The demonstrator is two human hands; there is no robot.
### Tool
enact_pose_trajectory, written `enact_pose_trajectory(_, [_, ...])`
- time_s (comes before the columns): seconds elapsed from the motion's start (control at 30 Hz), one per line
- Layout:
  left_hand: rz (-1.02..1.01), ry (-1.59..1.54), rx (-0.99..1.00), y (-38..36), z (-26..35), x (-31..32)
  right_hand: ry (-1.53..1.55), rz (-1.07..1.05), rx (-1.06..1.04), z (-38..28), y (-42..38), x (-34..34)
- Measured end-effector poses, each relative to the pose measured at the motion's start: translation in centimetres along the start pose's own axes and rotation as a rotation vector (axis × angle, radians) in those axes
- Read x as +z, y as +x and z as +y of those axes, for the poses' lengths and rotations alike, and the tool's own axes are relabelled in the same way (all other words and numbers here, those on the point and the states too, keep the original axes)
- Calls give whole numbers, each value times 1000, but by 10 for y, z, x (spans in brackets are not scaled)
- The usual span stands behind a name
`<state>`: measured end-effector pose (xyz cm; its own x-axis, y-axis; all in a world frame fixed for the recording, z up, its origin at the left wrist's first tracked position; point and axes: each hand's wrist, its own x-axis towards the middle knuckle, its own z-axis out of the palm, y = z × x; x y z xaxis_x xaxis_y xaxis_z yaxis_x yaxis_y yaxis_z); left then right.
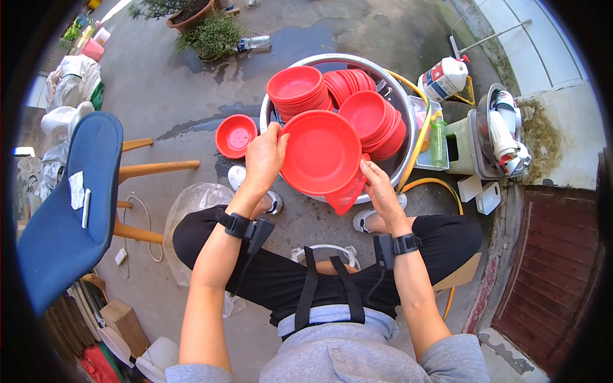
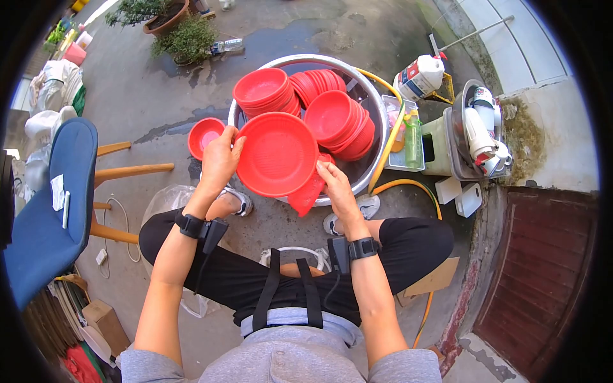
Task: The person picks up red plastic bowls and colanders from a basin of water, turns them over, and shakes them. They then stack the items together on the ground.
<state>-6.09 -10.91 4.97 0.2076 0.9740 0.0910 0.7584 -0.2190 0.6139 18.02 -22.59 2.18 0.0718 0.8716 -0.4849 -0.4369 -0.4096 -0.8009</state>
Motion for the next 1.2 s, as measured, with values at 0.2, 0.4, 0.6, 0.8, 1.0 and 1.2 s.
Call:
enact_pose_trajectory(0.2, [-54,103,4,0,-8,7,-67,31,-4,-3,-1,9])
enact_pose_trajectory(0.4, [-56,-41,6,-3,-4,12,-135,102,-73,-12,0,20])
enact_pose_trajectory(0.6, [-62,-135,-48,-3,-4,13,-174,121,-71,-17,0,19])
enact_pose_trajectory(0.8, [-275,-279,-121,1,-28,28,-243,198,-136,-8,8,7])
enact_pose_trajectory(1.0, [-423,-874,-454,5,-16,14,-446,315,-244,8,15,-18])
enact_pose_trajectory(1.2, [-509,-1084,-547,5,-17,15,-680,374,-305,15,18,-30])
